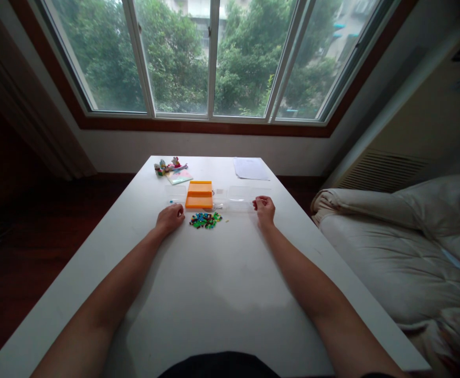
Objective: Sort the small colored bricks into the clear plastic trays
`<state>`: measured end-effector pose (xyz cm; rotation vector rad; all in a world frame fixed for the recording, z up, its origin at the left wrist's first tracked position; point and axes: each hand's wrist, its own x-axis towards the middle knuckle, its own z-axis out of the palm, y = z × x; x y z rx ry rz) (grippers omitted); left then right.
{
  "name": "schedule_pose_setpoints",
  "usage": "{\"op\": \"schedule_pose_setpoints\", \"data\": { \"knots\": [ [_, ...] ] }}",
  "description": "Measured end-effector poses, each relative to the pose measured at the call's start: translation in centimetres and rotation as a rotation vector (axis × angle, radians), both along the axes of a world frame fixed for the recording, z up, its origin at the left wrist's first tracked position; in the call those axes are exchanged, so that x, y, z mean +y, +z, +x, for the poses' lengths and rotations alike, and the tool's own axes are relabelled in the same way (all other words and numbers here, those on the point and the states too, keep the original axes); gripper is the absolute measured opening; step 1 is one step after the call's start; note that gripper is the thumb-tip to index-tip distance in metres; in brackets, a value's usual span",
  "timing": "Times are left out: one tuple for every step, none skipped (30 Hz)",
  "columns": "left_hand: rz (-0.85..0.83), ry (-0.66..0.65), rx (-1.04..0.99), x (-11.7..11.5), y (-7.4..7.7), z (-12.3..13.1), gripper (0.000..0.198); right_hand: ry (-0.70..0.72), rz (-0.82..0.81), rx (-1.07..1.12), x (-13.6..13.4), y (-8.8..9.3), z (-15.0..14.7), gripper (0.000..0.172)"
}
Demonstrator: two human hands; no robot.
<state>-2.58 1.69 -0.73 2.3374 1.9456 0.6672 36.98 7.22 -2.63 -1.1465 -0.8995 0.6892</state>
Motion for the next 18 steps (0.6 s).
{"op": "schedule_pose_setpoints", "data": {
  "knots": [
    [-0.006, -0.007, 0.004, 0.0, 0.0, 0.0, 0.010, -0.016, -0.010, 0.028, 0.2, -0.1, 0.4, 0.032],
    [-0.011, -0.016, 0.005, 0.0, 0.1, 0.1, 0.010, -0.023, -0.020, 0.056, 0.3, -0.1, 0.7, 0.032],
    [-0.015, -0.024, 0.003, -0.1, 0.1, 0.1, 0.011, -0.023, -0.029, 0.081, 0.4, -0.2, 0.9, 0.032],
    [-0.019, -0.030, 0.000, -0.1, 0.2, 0.2, 0.012, -0.021, -0.035, 0.098, 0.4, -0.2, 1.1, 0.032],
    [-0.023, -0.034, -0.004, -0.1, 0.2, 0.3, 0.012, -0.017, -0.040, 0.106, 0.4, -0.2, 1.3, 0.032],
    [-0.028, -0.040, -0.010, -0.1, 0.2, 0.4, 0.013, -0.013, -0.044, 0.103, 0.4, -0.2, 1.3, 0.032],
    [-0.033, -0.047, -0.017, -0.1, 0.3, 0.5, 0.014, -0.005, -0.049, 0.089, 0.3, -0.1, 1.2, 0.032],
    [-0.037, -0.057, -0.025, -0.1, 0.3, 0.6, 0.015, 0.005, -0.054, 0.065, 0.1, -0.1, 1.1, 0.031],
    [-0.042, -0.071, -0.032, -0.1, 0.3, 0.7, 0.015, 0.021, -0.056, 0.033, -0.1, 0.0, 0.8, 0.031],
    [-0.044, -0.086, -0.038, -0.2, 0.2, 0.9, 0.015, 0.041, -0.055, -0.005, -0.3, 0.1, 0.4, 0.031],
    [-0.043, -0.101, -0.044, -0.2, 0.2, 1.0, 0.015, 0.066, -0.052, -0.046, -0.6, 0.2, 0.0, 0.030],
    [-0.038, -0.114, -0.047, -0.2, 0.2, 1.1, 0.015, 0.097, -0.049, -0.089, -0.8, 0.3, -0.5, 0.030],
    [-0.031, -0.125, -0.049, -0.2, 0.1, 1.2, 0.015, 0.134, -0.044, -0.132, -1.2, 0.3, -1.0, 0.029],
    [-0.022, -0.134, -0.052, -0.1, 0.0, 1.3, 0.015, 0.179, -0.039, -0.175, -1.5, 0.4, -1.5, 0.028],
    [-0.014, -0.143, -0.057, -0.1, 0.0, 1.4, 0.015, 0.230, -0.034, -0.219, -1.8, 0.4, -2.1, 0.028],
    [-0.009, -0.153, -0.065, -0.1, -0.1, 1.4, 0.015, 0.281, -0.027, -0.264, -2.2, 0.4, -2.6, 0.027],
    [-0.008, -0.163, -0.077, -0.1, -0.1, 1.5, 0.015, 0.331, -0.019, -0.312, -2.6, 0.4, -3.1, 0.027],
    [-0.009, -0.174, -0.092, -0.1, -0.1, 1.5, 0.015, 0.376, -0.014, -0.360, -2.9, 0.5, -3.6, 0.027]
  ]
}}
